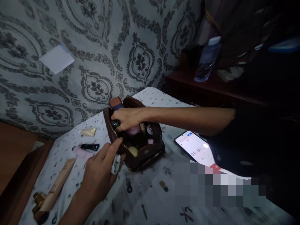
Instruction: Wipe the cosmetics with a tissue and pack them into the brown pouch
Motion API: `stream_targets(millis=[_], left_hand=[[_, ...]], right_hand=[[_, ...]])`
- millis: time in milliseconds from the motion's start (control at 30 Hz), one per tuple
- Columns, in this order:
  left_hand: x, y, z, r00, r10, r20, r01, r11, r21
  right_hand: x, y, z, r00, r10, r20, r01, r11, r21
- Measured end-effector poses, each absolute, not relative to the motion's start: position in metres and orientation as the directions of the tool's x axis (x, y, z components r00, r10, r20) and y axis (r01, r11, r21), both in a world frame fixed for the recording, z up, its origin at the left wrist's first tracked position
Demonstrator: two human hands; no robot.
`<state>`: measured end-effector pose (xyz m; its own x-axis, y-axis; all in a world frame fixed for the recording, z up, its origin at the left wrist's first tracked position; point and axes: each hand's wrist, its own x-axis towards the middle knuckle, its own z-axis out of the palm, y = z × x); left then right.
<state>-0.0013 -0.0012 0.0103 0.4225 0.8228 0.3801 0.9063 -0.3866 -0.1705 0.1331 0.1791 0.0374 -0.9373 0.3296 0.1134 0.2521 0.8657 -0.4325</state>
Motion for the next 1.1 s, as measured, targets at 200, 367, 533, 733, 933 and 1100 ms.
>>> stream_targets(millis=[200,367,533,733,933,1100], left_hand=[[-0.001,-0.001,0.009,0.428,0.814,0.392,0.903,-0.399,-0.158],[0.001,-0.002,0.012,0.418,0.828,0.373,0.908,-0.390,-0.153],[0.000,-0.004,0.012,0.415,0.834,0.364,0.910,-0.387,-0.150],[-0.004,-0.013,0.008,0.401,0.810,0.427,0.909,-0.411,-0.075],[-0.035,-0.036,-0.020,0.326,0.856,0.401,0.933,-0.360,0.009],[-0.079,-0.052,-0.049,0.163,0.965,0.206,0.986,-0.169,0.010]], right_hand=[[0.141,0.162,0.047,-0.932,0.360,0.041,0.319,0.870,-0.375],[0.148,0.157,0.055,-0.926,0.377,0.000,0.352,0.863,-0.363],[0.150,0.154,0.057,-0.907,0.421,0.023,0.384,0.846,-0.370],[0.152,0.160,0.050,-0.904,0.418,0.095,0.320,0.805,-0.500],[0.161,0.151,0.042,-0.707,0.618,0.345,0.291,0.698,-0.655],[0.166,0.104,0.050,-0.524,0.658,0.541,0.202,0.713,-0.672]])
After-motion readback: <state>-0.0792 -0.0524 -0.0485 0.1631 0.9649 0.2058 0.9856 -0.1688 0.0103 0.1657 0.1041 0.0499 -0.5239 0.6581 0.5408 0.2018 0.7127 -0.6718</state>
